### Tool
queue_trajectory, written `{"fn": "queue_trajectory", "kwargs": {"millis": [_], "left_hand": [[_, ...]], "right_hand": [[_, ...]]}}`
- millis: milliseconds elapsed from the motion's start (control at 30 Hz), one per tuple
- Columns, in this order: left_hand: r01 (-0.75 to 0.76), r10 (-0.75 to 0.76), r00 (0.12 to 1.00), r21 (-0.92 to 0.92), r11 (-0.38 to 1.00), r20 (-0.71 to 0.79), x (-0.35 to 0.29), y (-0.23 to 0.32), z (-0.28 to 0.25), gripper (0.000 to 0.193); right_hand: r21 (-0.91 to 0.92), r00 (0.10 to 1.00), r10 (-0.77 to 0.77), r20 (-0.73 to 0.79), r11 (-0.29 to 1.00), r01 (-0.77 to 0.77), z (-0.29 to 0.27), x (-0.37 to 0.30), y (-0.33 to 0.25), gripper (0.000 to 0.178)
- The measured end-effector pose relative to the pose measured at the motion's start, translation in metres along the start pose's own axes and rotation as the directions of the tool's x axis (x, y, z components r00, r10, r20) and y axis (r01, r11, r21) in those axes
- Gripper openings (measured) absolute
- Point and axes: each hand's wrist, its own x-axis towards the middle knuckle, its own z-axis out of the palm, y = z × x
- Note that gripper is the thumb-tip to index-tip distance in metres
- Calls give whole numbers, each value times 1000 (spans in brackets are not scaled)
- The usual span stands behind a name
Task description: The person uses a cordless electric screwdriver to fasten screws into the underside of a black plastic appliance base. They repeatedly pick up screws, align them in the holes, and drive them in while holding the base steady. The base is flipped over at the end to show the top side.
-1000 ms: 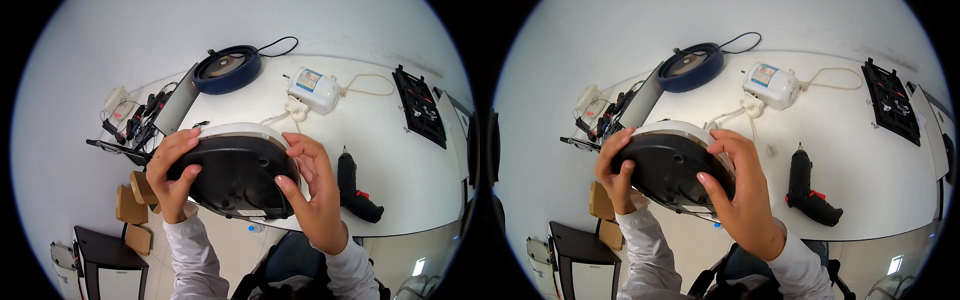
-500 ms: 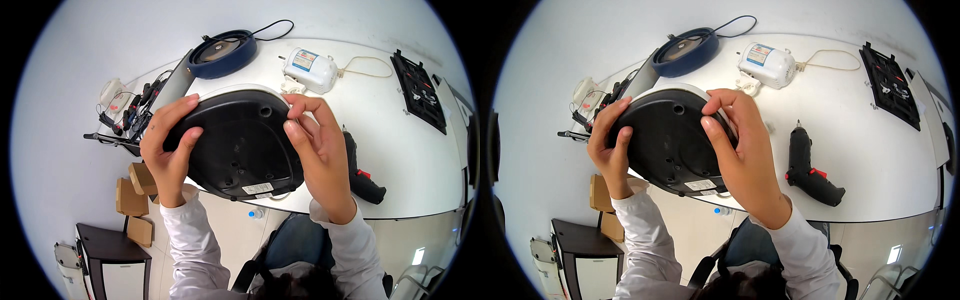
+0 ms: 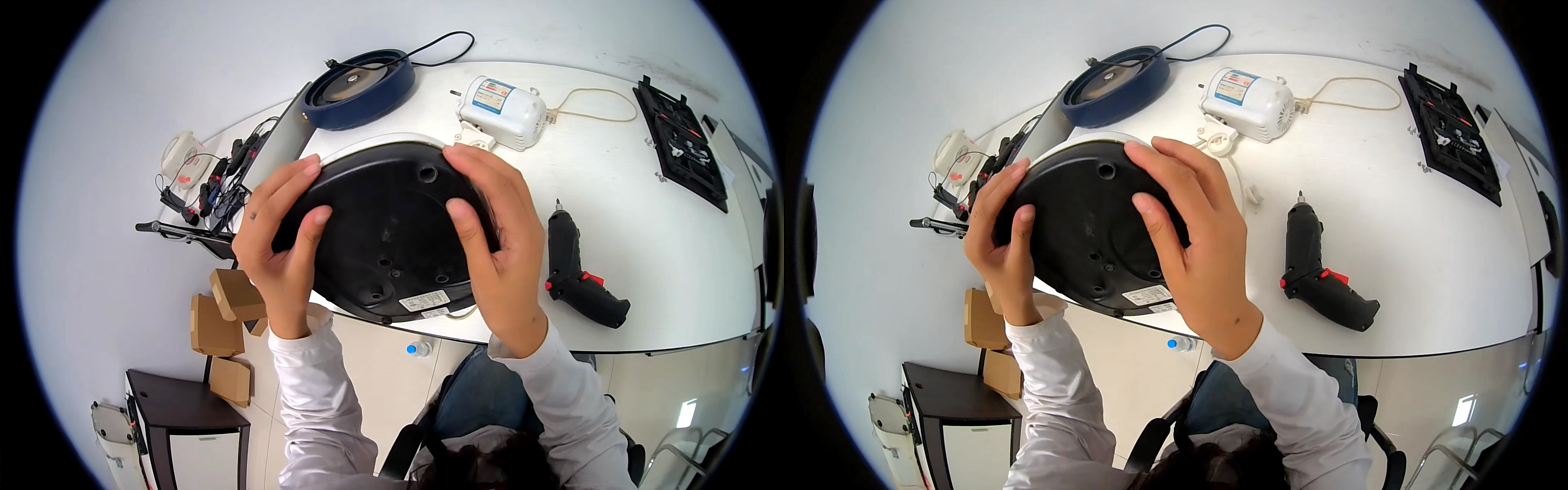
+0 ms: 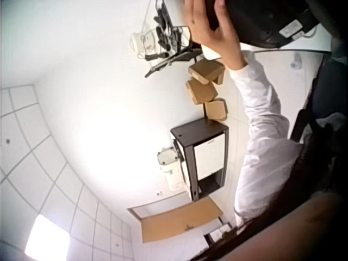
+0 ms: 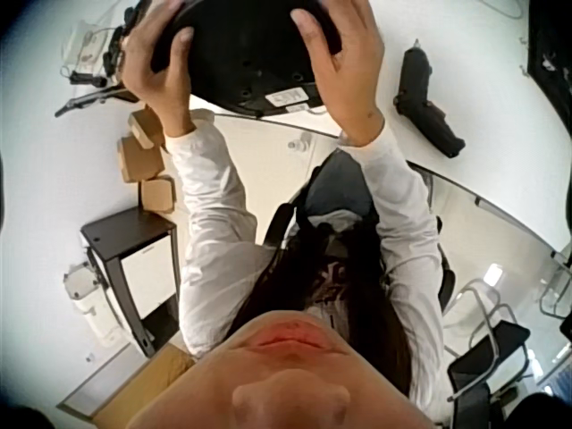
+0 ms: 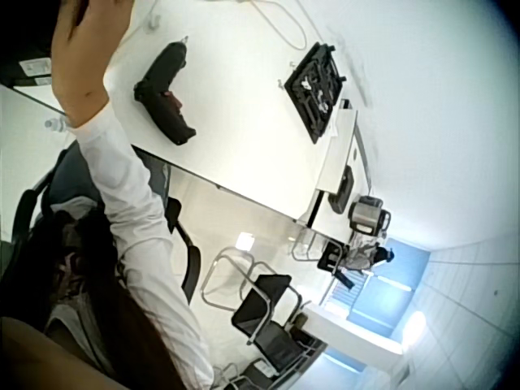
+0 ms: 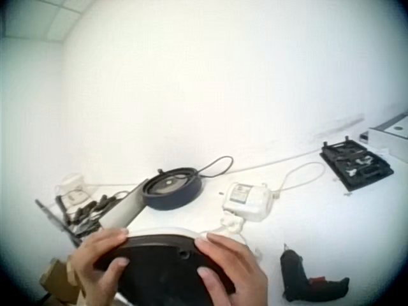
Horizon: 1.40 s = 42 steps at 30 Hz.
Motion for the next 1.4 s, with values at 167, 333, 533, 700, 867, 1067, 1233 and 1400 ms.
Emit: {"fn": "queue_trajectory", "kwargs": {"millis": [167,333,533,700,867,1067,1233,1400], "left_hand": [[-50,49,998,-27,998,-30,-3,2,0,32],[1,-3,1000,-104,995,-22,-2,1,1,34],[27,-29,1000,-121,992,-13,-1,2,3,35],[7,-8,1000,-107,994,-9,0,3,4,34],[19,-21,1000,-131,991,-14,-1,0,3,33],[24,-26,1000,-149,989,-13,0,-2,2,31],[-8,8,1000,-32,999,4,4,6,1,31],[-124,92,983,201,972,157,14,17,-8,34]], "right_hand": [[41,999,-54,-3,998,54,0,-4,-1,37],[95,997,-75,-21,993,77,2,-2,0,38],[25,995,-81,-64,996,83,1,2,1,33],[122,994,-55,-94,990,66,1,2,5,32],[236,996,-11,-92,971,32,2,6,5,32],[328,992,112,-52,941,-89,-1,11,2,30],[359,989,142,-39,926,-119,-2,11,4,31],[366,990,140,3,921,-132,1,13,0,30]]}}
